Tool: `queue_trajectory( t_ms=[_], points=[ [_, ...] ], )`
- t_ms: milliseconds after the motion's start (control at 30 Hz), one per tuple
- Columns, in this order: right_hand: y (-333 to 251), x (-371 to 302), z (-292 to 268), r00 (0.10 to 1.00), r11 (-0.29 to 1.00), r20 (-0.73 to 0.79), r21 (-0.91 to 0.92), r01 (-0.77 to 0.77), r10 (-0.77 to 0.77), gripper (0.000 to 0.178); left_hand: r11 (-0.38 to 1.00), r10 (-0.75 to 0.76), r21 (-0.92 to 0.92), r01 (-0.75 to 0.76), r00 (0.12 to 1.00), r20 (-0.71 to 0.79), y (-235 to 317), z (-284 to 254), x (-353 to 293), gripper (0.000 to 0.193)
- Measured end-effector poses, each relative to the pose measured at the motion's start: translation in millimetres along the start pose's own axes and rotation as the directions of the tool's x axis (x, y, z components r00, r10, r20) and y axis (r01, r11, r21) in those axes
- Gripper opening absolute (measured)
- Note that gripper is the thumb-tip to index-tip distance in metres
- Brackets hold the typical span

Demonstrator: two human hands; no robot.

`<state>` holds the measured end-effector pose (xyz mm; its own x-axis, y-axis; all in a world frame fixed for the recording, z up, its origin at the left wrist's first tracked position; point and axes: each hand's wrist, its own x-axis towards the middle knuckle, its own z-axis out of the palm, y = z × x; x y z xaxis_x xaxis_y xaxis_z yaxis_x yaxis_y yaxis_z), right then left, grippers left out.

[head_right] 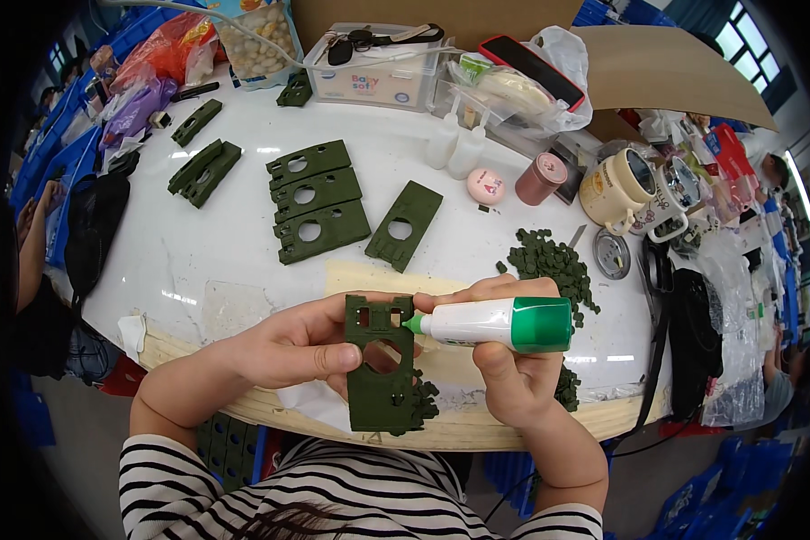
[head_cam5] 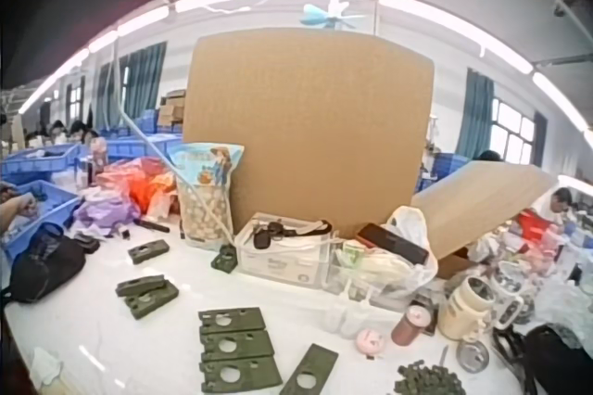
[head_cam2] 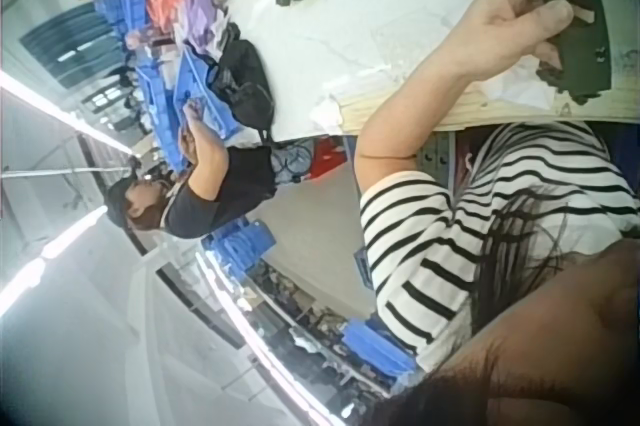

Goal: Assembling plastic toy tanks by applying glue to the hulls and attaching small detail parts.

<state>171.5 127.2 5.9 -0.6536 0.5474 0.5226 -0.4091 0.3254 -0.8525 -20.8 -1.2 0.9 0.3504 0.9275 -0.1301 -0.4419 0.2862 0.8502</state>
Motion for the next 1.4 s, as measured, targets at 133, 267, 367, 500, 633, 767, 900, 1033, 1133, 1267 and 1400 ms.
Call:
queue_trajectory(
  t_ms=[133, 267, 367, 500, 633, 767, 900, 1033, 1133, 1267, 1400],
  points=[
    [1.0, -1.2, -2.1, 1.0, 1.0, 0.007, -0.03, 0.003, -0.002, 0.039, 1.0, -0.011, -0.008, 0.011, 1.0, 0.0, 0.9, 0.2, -0.4, 0.057],
    [0.6, -1.1, -3.0, 1.0, 0.999, 0.017, -0.036, 0.004, -0.003, 0.039, 1.0, -0.006, -0.006, 0.006, 1.0, 0.004, 1.0, 0.2, 0.3, 0.057],
    [0.0, -1.2, -3.3, 1.0, 0.998, 0.009, -0.06, 0.003, -0.002, 0.039, 1.0, -0.002, -0.008, 0.002, 1.0, -0.001, 0.2, 0.1, 0.2, 0.057],
    [-2.6, -1.1, -3.3, 0.996, 0.993, -0.026, 0.083, -0.087, 0.089, 0.04, 1.0, -0.012, -0.022, 0.012, 1.0, -0.009, 1.7, 0.6, -1.2, 0.057],
    [-4.6, -1.8, -6.6, 0.974, 0.957, -0.125, 0.248, -0.152, 0.187, 0.041, 0.999, -0.011, -0.031, 0.01, 0.999, -0.044, 8.0, 2.7, -2.3, 0.071],
    [-2.9, -3.2, -4.7, 0.955, 0.949, -0.202, 0.272, -0.158, 0.217, 0.042, 0.982, 0.178, -0.029, -0.187, 0.967, -0.18, 17.8, -0.7, -3.8, 0.089],
    [-1.0, -5.3, -7.5, 0.96, 0.952, -0.188, 0.265, -0.155, 0.208, 0.042, 0.838, 0.528, 0.16, -0.522, 0.699, -0.482, 34.9, -51.5, -5.3, 0.065],
    [-4.9, -5.6, -6.1, 0.971, 0.953, -0.125, 0.251, -0.168, 0.204, 0.041, 0.772, 0.604, 0.439, -0.459, 0.319, -0.73, 53.4, -103.4, -7.0, 0.052],
    [-4.7, -6.4, -5.5, 0.969, 0.95, -0.142, 0.27, -0.158, 0.202, 0.041, 0.81, 0.576, 0.509, -0.291, 0.236, -0.783, 65.3, -133.5, -2.6, 0.056],
    [0.0, -10.5, -10.8, 0.965, 0.926, -0.162, 0.35, -0.138, 0.205, 0.036, 0.7, 0.655, 0.7, 0.144, 0.262, -0.709, 77.4, -180.9, 9.0, 0.065],
    [-0.1, -11.0, -11.8, 0.968, 0.944, -0.143, 0.292, -0.157, 0.205, 0.038, 0.567, 0.643, 0.694, 0.445, 0.288, -0.71, 76.9, -209.3, 17.2, 0.067]
  ],
)
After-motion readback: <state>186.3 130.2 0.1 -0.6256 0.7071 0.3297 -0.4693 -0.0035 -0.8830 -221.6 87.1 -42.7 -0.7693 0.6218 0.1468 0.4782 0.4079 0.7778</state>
